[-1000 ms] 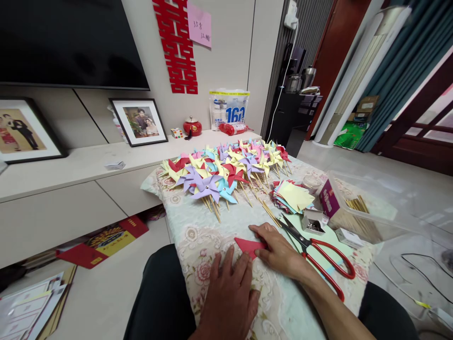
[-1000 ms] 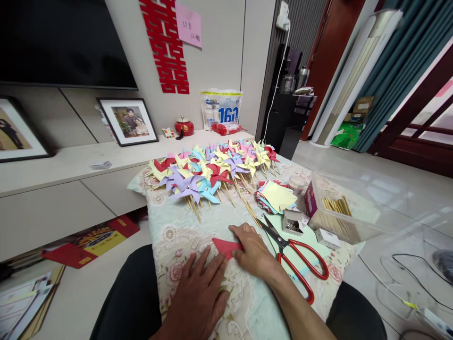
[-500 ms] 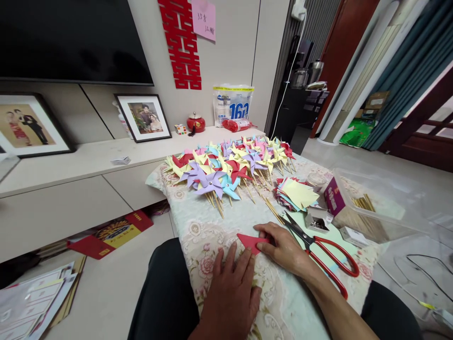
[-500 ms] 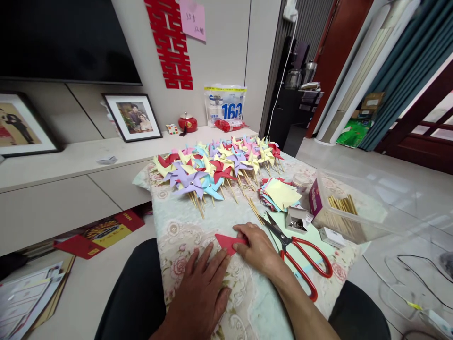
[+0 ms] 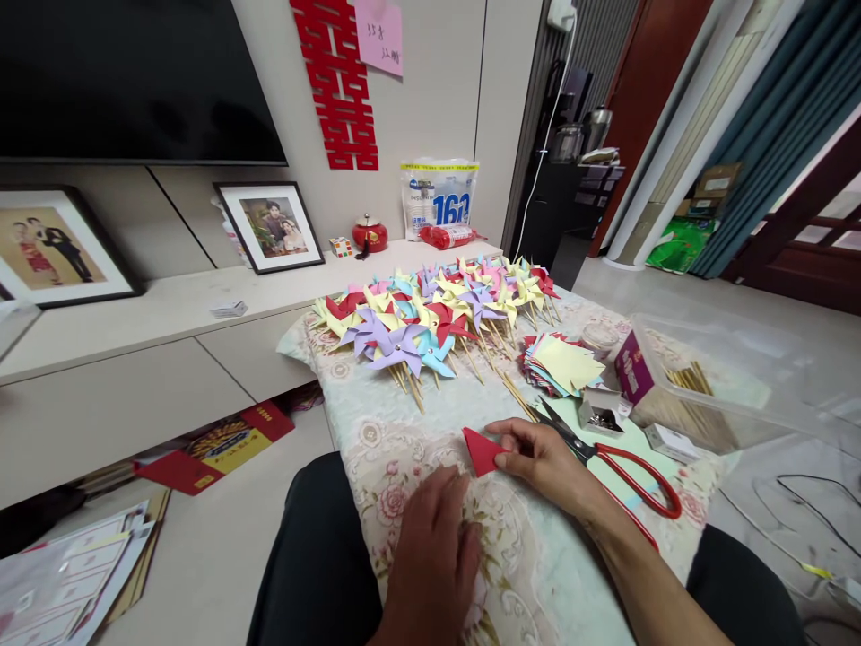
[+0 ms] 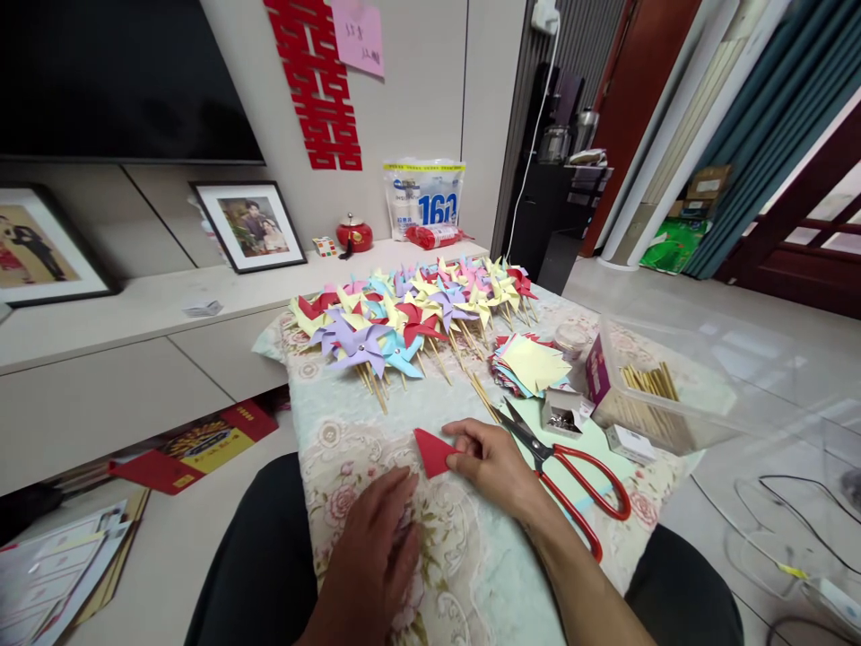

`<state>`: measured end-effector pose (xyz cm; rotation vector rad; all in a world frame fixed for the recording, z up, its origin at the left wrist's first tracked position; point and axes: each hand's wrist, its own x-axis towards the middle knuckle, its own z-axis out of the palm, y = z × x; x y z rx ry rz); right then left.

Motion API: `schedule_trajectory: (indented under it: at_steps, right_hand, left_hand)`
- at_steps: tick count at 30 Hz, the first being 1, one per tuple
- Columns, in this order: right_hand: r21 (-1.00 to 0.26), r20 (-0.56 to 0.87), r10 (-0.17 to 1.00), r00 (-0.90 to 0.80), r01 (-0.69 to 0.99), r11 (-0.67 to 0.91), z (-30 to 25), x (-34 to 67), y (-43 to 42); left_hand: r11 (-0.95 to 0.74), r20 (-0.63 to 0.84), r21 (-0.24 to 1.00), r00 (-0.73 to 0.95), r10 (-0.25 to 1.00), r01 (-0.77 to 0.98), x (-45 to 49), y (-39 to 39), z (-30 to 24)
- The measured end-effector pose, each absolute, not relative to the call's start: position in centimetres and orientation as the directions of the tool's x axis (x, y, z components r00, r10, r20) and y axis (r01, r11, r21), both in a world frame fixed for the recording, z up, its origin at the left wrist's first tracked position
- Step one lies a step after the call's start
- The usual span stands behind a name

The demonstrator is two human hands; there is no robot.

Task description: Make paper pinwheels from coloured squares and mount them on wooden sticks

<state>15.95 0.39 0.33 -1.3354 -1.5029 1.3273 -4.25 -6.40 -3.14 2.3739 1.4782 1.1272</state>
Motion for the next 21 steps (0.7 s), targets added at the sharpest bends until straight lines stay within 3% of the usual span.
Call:
schedule_trajectory:
  at_steps: [3, 6, 9, 13, 16, 19, 21]
  right_hand:
    - [-0.989, -0.132, 0.972, -0.193, 0.096, -0.115, 1.3, 15.8, 0.0]
    - [-0.988, -0.136, 0.968, -0.211, -0.044, -0.149, 1.6, 15.6, -0.4]
    - [-0.975, -0.138, 0.965, -0.222, -0.139, -0.171, 1.3, 15.2, -0.9]
    - [-0.968, -0.105, 0.955, -0.277, -0.192, -0.162, 1.4, 14.5, -1.5]
    - [-0.993, -0.084, 0.958, -0.273, -0.057, -0.103, 2.3, 15.0, -2.1]
    - [-0.961, 0.002, 0.995, -0.098, 0.274, 0.029, 3.0, 17.4, -3.5]
    - [-0.838, 0.121, 0.992, 0.041, 0.54, 0.08, 2.8, 19.9, -4.8]
  left_hand:
    - [-0.276, 0.302, 0.811, 0.036, 0.953, 0.516, -3.8, -5.8, -1.8]
    - [-0.004, 0.004, 0.992, -0.002, 1.0, 0.13, -2.6, -4.9, -0.5]
    - [0.223, -0.207, 0.933, 0.088, 0.974, -0.281, -1.1, -4.2, 0.1]
    - [0.27, -0.278, 0.81, 0.065, 0.958, -0.52, -0.1, -4.0, 0.6]
    - [0.263, -0.312, 0.79, 0.006, 0.95, -0.554, -0.5, -4.1, 1.4]
    - [0.316, -0.363, 0.782, 0.02, 0.932, -0.538, -1.6, -4.3, 2.0]
    - [0.343, -0.399, 0.771, 0.014, 0.917, -0.537, -2.4, -4.6, 2.1]
